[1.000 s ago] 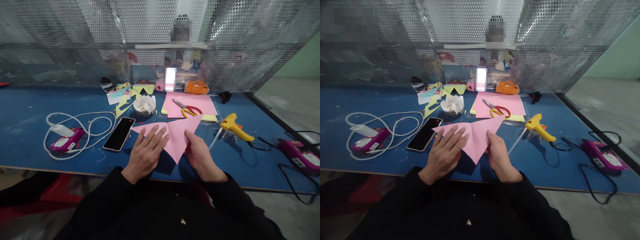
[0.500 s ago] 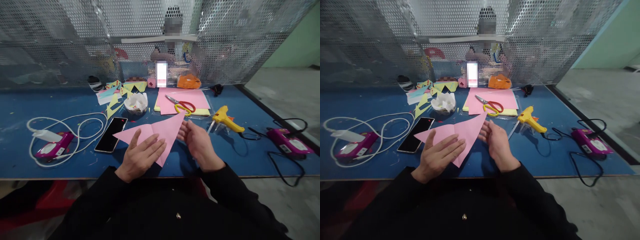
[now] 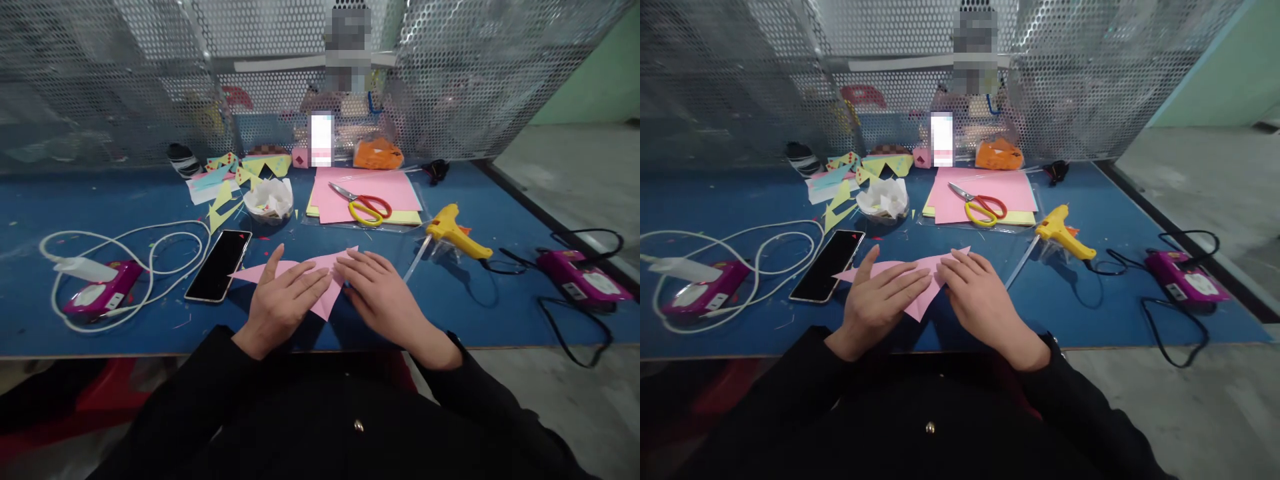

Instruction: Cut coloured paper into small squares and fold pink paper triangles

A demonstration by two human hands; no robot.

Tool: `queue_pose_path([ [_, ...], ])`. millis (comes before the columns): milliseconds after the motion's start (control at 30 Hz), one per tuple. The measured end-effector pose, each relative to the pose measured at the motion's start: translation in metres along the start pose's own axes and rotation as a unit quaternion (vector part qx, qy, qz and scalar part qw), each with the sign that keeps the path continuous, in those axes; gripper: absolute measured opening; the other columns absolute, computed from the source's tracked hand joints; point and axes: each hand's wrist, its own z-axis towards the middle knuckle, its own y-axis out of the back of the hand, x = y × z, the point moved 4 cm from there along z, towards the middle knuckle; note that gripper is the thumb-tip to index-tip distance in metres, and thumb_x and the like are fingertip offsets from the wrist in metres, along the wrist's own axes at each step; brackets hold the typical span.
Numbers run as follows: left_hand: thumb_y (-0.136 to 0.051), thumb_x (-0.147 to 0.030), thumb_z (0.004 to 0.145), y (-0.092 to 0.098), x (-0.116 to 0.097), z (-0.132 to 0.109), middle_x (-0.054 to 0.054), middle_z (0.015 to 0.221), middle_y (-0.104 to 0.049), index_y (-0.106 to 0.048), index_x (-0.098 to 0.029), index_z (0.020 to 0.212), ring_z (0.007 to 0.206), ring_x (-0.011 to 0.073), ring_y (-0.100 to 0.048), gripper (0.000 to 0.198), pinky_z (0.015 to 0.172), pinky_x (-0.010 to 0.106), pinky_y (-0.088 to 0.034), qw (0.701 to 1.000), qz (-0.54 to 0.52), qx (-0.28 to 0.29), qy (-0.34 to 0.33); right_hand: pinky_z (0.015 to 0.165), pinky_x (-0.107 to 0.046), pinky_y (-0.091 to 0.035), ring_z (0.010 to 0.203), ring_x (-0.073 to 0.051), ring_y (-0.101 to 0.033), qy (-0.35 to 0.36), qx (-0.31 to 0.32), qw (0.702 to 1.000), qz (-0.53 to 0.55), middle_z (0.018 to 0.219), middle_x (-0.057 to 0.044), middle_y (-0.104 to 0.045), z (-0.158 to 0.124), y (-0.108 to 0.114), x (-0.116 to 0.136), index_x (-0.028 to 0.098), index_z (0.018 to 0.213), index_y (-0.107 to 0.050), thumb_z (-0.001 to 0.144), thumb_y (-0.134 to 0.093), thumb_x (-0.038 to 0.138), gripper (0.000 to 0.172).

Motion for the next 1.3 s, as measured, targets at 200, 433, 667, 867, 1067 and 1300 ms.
queue_pose_path([
  [200,-0.042,-0.006,0.094,-0.022,-0.006,-0.019,0.014,0.121,-0.074,-0.065,-0.009,0.122,0.113,0.0277,-0.069,0.037,0.103,0.052,-0.049,0.993,-0.012,0.114,-0.013,0.103,-0.048,-0.05,0.124,-0.029,-0.063,0.029,0.039,0.999,-0.015,0.126,-0.015,-0.072,-0.009,-0.022,0.009,0.012,0.124,-0.067,0.096,-0.051,0.01,0.032],
  [433,-0.051,-0.027,0.097,-0.022,-0.014,-0.032,0.02,0.129,-0.069,-0.061,-0.009,0.131,0.123,0.0321,-0.063,0.039,0.102,0.053,-0.051,0.987,-0.058,0.148,0.036,0.102,-0.049,-0.052,0.123,-0.03,-0.064,0.027,0.047,0.998,-0.015,0.128,-0.016,-0.071,-0.015,-0.029,0.016,0.012,0.123,-0.069,0.095,-0.054,0.01,0.032],
  [667,-0.053,-0.014,0.096,-0.002,-0.017,-0.033,0.012,0.103,-0.079,-0.073,-0.012,0.106,0.097,0.0261,-0.075,0.023,0.082,0.039,-0.063,0.995,-0.047,0.058,0.061,0.099,-0.048,-0.052,0.119,-0.029,-0.065,0.037,0.053,0.998,-0.016,0.126,-0.015,-0.072,-0.012,-0.028,0.018,0.012,0.119,-0.07,0.097,-0.05,0.011,0.03],
  [867,-0.053,-0.012,0.095,0.0,-0.024,-0.034,0.011,0.103,-0.08,-0.072,-0.011,0.106,0.097,0.0248,-0.076,0.022,0.082,0.036,-0.063,0.995,-0.061,0.041,0.068,0.099,-0.046,-0.052,0.117,-0.026,-0.067,0.036,0.051,0.998,0.006,0.123,-0.013,-0.074,-0.012,-0.027,0.017,0.016,0.119,-0.071,0.097,-0.048,0.008,0.033],
  [1067,-0.061,-0.042,0.093,0.015,0.005,-0.037,0.009,0.108,-0.079,-0.075,-0.019,0.109,0.102,0.0249,-0.074,0.031,0.092,0.039,-0.058,0.948,-0.187,0.05,0.251,0.094,-0.05,-0.055,0.118,-0.03,-0.066,-0.003,0.028,0.999,0.03,0.124,-0.013,-0.073,-0.016,-0.022,0.013,0.018,0.12,-0.071,0.097,-0.048,0.01,0.034],
  [1300,-0.064,-0.053,0.085,0.025,0.056,-0.028,0.008,0.124,-0.074,-0.073,-0.024,0.118,0.114,0.0315,-0.068,0.045,0.098,0.045,-0.051,0.88,-0.22,0.199,0.372,0.095,-0.039,-0.06,0.113,-0.021,-0.07,-0.04,-0.035,0.993,0.102,0.117,-0.009,-0.076,-0.016,-0.007,0.009,0.018,0.111,-0.074,0.097,-0.041,0.006,0.038],
])
